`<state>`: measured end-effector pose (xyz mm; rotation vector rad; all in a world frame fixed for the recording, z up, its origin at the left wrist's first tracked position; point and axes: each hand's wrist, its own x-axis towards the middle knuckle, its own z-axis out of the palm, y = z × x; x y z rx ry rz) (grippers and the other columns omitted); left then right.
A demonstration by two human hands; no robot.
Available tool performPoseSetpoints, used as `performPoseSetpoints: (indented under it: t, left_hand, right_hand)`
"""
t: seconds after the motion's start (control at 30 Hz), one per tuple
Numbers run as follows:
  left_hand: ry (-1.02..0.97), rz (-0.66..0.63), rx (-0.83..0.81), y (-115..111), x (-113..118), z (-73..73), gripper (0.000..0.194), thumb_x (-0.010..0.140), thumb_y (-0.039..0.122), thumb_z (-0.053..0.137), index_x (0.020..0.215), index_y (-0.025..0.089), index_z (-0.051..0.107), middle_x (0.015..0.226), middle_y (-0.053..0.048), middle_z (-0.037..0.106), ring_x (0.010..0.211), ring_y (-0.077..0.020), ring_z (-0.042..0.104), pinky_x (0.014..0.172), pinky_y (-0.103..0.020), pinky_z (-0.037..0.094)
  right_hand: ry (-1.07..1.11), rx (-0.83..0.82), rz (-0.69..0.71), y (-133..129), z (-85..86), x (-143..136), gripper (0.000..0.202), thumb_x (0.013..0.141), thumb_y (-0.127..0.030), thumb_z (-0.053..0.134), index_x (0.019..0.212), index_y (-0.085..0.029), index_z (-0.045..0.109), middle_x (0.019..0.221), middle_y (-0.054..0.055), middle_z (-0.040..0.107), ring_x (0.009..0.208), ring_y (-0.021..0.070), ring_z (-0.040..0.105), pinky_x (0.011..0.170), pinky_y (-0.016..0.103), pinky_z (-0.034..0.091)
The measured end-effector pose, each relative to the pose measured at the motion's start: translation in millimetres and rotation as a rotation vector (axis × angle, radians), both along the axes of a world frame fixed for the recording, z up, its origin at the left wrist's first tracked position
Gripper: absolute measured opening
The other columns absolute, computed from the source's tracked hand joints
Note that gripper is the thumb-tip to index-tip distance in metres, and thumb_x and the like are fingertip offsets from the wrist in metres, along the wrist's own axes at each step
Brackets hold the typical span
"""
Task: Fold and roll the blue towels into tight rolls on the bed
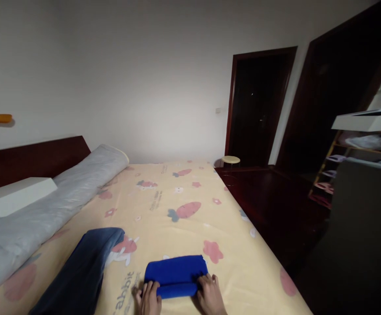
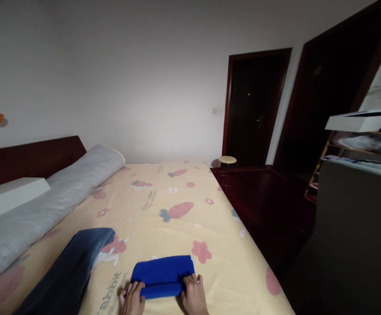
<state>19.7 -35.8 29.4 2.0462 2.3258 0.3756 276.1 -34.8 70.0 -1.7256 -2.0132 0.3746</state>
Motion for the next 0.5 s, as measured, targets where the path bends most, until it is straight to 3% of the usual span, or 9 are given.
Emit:
performPoseSetpoints:
  t: [0.27,0.37,0.43,0.5]
  left_hand:
    - [0.083,0.096,-0.047,12,12,11.1,0.049,0.084,0.009,0.038,0.117,0.025,0.069,0.127,-0.008,0.069,0.126,-0.0255,0.054,0.114,-0.051,0.022]
    - [0.119,0.108,-0.047,19,16,8.5,0.053,0.081,0.006,0.037,0.122,0.024,0.067,0.13,-0.009,0.066,0.128,-0.0274,0.052,0.114,-0.055,0.023]
    - [0.105,0.047,-0.02,21,21,1.4,0.057,0.08,0.005,0.036,0.127,0.022,0.063,0.133,-0.008,0.064,0.129,-0.0253,0.051,0.115,-0.051,0.027]
    - [0.062,-0.096,0.007,22,27,-8.7,0.059,0.081,0.005,0.034,0.132,0.022,0.059,0.138,-0.006,0.062,0.131,-0.0213,0.051,0.115,-0.042,0.033]
  right_hand:
    - [-0.084,0.0,-0.147,10,-3.4,-17,0.033,0.078,-0.012,0.043,0.093,-0.021,0.07,0.108,0.01,0.067,0.106,0.0264,0.057,0.097,0.043,0.033]
    - [-0.101,0.077,-0.192,12,-14.8,-21,0.041,0.073,-0.014,0.047,0.107,-0.02,0.069,0.117,0.012,0.067,0.113,0.0307,0.056,0.103,0.05,0.031]
    - [-0.082,0.148,-0.165,13,-24.9,-26,0.052,0.072,-0.015,0.049,0.121,-0.02,0.065,0.127,0.013,0.064,0.121,0.032,0.053,0.106,0.051,0.031]
    - [-0.039,0.187,-0.042,14,-33.7,-34,0.057,0.073,-0.016,0.05,0.128,-0.02,0.061,0.134,0.01,0.061,0.125,0.0297,0.052,0.109,0.046,0.033]
